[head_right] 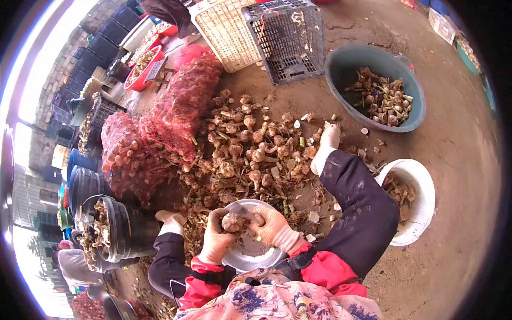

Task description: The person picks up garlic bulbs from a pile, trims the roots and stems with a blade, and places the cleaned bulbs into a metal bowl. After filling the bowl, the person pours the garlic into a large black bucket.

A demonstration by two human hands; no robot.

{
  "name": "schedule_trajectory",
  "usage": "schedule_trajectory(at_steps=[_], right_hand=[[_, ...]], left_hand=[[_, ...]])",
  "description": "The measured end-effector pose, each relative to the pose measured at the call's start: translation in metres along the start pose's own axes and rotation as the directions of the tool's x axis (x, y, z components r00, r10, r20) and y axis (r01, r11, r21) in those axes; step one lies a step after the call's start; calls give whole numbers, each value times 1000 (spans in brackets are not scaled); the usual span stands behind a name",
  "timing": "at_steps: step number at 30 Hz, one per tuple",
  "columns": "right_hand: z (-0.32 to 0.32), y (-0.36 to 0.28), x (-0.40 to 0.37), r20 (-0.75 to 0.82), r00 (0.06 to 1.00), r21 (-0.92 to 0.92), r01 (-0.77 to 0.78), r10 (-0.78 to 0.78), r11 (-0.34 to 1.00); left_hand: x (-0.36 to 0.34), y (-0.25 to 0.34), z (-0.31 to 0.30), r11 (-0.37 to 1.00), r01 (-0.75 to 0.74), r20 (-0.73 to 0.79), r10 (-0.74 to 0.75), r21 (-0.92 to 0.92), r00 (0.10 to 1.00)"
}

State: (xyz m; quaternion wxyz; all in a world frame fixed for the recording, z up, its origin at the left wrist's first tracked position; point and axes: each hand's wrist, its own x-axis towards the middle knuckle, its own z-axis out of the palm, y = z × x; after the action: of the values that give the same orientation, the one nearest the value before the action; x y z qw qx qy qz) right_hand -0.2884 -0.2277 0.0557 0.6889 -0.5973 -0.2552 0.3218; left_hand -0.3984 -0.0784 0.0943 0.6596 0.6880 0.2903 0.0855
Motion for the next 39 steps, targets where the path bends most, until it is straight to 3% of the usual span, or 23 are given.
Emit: schedule_trajectory(at_steps=[1,2,3,5,6,10,13,16,19,20,21,22,24,25,28,29,31,32,33,34,36,38,39], right_hand=[[0,-2,-4,-60,998,-265,-27,11,964],[0,-5,-5,-6,991,-484,115,-135,867],[1,-7,-8,-5,991,-485,113,-132,867],[2,-11,-12,145,989,-719,100,7,688],[2,-10,-13,143,990,-720,97,11,687],[4,-7,-11,183,982,-787,114,53,607],[6,9,-10,186,983,-770,151,-8,620],[2,30,-10,171,983,-709,172,-70,684],[4,56,-10,146,985,-691,170,-95,702],[1,51,-11,146,988,-706,138,-48,695],[-8,73,-9,-26,981,-613,-169,194,772],[-23,99,-10,-159,883,-459,-462,441,759],[-62,136,-7,-418,757,-362,-646,503,672],[-56,153,5,-499,734,-245,-629,461,737],[-27,90,18,-494,841,-76,-294,220,953],[-19,91,16,-496,860,-150,-218,117,964],[-2,82,6,-402,902,-34,-187,158,982],[5,64,1,-356,931,-178,11,-75,984],[9,48,-4,-276,913,-309,213,-302,927],[7,44,-6,-134,925,-437,266,-355,859],[11,21,-4,-71,946,-428,257,-315,867],[12,16,1,-76,949,-412,250,-307,876],[12,16,3,-82,936,-392,286,-343,875]], left_hand=[[-1,-6,-1,999,-32,0,32,31,999],[-3,-2,0,996,-61,2,61,61,998],[-6,3,0,996,-59,2,59,59,998],[-9,15,-1,966,-104,75,88,237,993],[-12,13,0,1000,-16,88,17,-11,996],[-12,25,6,990,60,129,-43,-128,991],[-12,8,3,986,-77,137,98,-150,986],[-19,3,7,998,41,86,-36,-53,996],[-20,-10,15,952,-105,-30,119,286,992],[-21,-15,18,995,61,-84,-55,80,995],[-26,-8,22,995,65,-82,-58,80,995],[-33,8,26,999,19,-78,-16,42,997],[-48,44,23,993,-109,-85,112,43,990],[-45,41,10,997,-40,-58,36,-64,998],[-20,12,-22,991,-78,-71,86,111,994],[-23,37,-8,987,57,-152,-80,-152,985],[-19,28,-13,858,-3,-150,-86,-513,985],[-17,34,-3,737,-163,-172,65,-655,983],[-15,44,0,702,-92,-138,-8,-706,990],[-11,21,-7,663,-93,-106,20,-743,994],[-8,-2,-10,620,-82,-67,46,-780,997],[-11,2,1,541,131,80,-117,-831,990],[-16,19,17,551,119,14,-191,-826,981]])
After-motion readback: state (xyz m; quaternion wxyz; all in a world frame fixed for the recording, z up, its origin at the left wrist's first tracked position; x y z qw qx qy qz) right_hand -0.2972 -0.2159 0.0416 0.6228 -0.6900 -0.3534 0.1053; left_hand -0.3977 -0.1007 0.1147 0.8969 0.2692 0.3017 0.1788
